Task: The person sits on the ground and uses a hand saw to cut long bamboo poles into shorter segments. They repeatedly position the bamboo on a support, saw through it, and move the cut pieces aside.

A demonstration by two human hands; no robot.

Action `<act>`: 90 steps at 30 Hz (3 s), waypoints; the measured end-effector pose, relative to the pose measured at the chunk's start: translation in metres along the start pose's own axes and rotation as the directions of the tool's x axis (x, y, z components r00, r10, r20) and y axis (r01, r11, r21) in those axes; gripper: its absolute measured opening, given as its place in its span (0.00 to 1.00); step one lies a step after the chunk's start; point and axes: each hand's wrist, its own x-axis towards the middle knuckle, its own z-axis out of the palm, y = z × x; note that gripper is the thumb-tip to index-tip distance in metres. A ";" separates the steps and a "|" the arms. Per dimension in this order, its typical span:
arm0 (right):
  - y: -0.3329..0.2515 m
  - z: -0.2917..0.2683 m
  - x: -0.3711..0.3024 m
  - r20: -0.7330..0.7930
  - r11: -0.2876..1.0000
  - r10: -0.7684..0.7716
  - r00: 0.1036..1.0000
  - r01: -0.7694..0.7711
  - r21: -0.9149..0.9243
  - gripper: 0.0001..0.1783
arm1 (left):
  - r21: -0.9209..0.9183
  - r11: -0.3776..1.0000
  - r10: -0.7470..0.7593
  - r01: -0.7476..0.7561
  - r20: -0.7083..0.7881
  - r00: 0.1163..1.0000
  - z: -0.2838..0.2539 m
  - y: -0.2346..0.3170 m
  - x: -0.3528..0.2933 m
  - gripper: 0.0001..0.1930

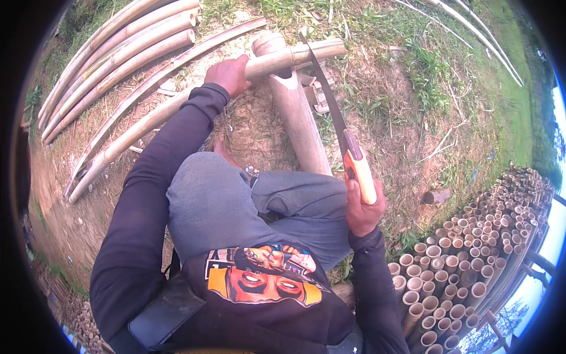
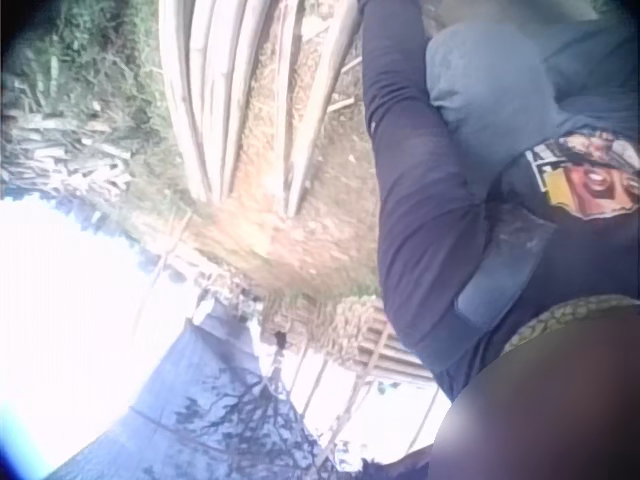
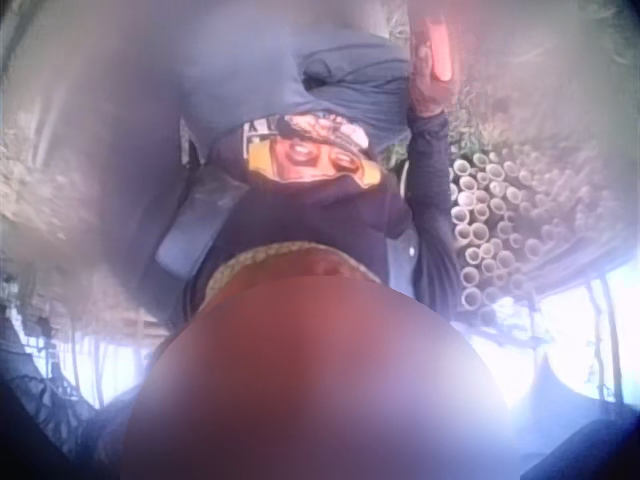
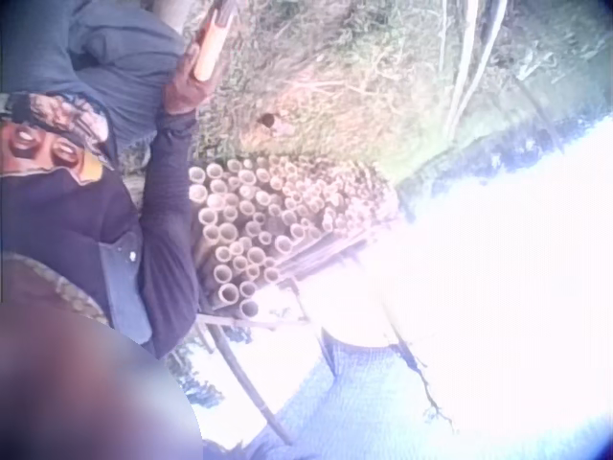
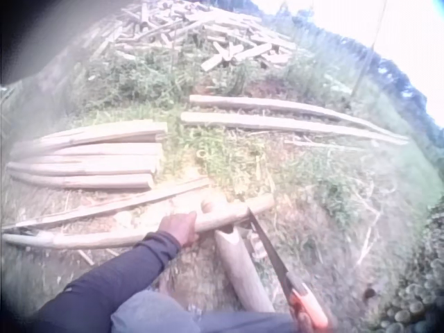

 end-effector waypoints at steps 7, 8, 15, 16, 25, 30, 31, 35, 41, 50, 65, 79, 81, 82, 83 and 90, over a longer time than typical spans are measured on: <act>0.046 0.091 0.140 -0.022 0.987 0.154 0.988 -0.152 0.049 0.11 | 0.004 1.000 -0.002 0.002 -0.006 1.000 0.007 -0.003 0.003 0.24; 0.055 0.103 0.160 -0.015 0.996 0.091 0.996 -0.091 -0.019 0.11 | 0.011 1.000 -0.012 0.012 0.011 1.000 0.003 -0.002 0.002 0.24; 0.017 0.014 0.019 -0.014 0.979 0.100 0.995 -0.101 -0.175 0.12 | -0.004 1.000 -0.024 0.024 0.022 0.999 0.001 -0.001 0.001 0.25; 0.013 0.004 -0.001 -0.020 0.994 0.028 0.999 -0.030 -0.108 0.13 | 0.001 1.000 -0.011 0.011 0.017 1.000 0.004 -0.002 0.003 0.25; 0.058 0.114 0.173 -0.002 0.992 0.114 0.993 -0.114 0.045 0.13 | 0.000 1.000 -0.023 0.023 0.016 1.000 -0.003 0.000 -0.003 0.25; 0.015 0.035 0.053 -0.032 0.975 0.203 0.979 -0.205 -0.082 0.09 | -0.009 1.000 -0.012 0.013 0.024 1.000 -0.004 -0.001 0.001 0.25; 0.005 0.013 0.018 -0.043 0.980 0.195 0.980 -0.196 -0.016 0.11 | -0.014 1.000 -0.020 0.021 0.040 0.999 0.000 -0.002 0.003 0.25; 0.007 0.003 -0.007 -0.033 0.999 0.034 0.999 -0.035 -0.036 0.11 | -0.012 1.000 -0.003 0.003 0.013 1.000 0.011 -0.006 0.007 0.25; 0.070 0.111 0.166 -0.065 0.996 0.025 0.998 -0.031 -0.088 0.10 | 0.013 0.999 -0.040 0.040 0.018 0.999 -0.006 0.003 -0.001 0.25; 0.014 -0.009 -0.033 -0.087 0.969 0.229 0.970 -0.235 -0.072 0.12 | 0.007 1.000 -0.006 0.006 0.033 0.999 0.006 -0.002 0.006 0.25; 0.079 -0.025 0.061 -0.119 0.892 -0.145 0.982 0.077 -0.446 0.14 | 0.050 0.998 -0.039 0.038 0.034 0.999 0.000 0.004 0.004 0.27; 0.176 0.088 0.187 0.391 0.581 0.298 0.871 0.159 -0.798 0.47 | 0.060 0.998 -0.040 0.035 0.088 0.995 -0.002 0.004 0.009 0.27; 0.197 0.117 0.210 0.479 0.600 0.189 0.857 0.285 -0.747 0.50 | 0.001 1.000 0.013 -0.013 0.056 0.998 0.000 -0.002 0.006 0.27; 0.203 0.129 0.216 0.496 0.626 0.216 0.841 0.271 -0.731 0.51 | -0.033 0.998 0.054 -0.053 0.031 0.998 0.000 -0.006 0.005 0.26; 0.208 0.136 0.218 0.510 0.580 0.268 0.817 0.286 -0.763 0.50 | -0.056 0.998 0.045 -0.042 0.040 0.998 0.001 -0.008 0.003 0.25; 0.221 0.110 0.196 0.588 0.629 0.230 0.776 0.343 -0.698 0.33 | -0.210 0.975 0.069 -0.071 -0.014 0.997 0.005 -0.014 -0.003 0.29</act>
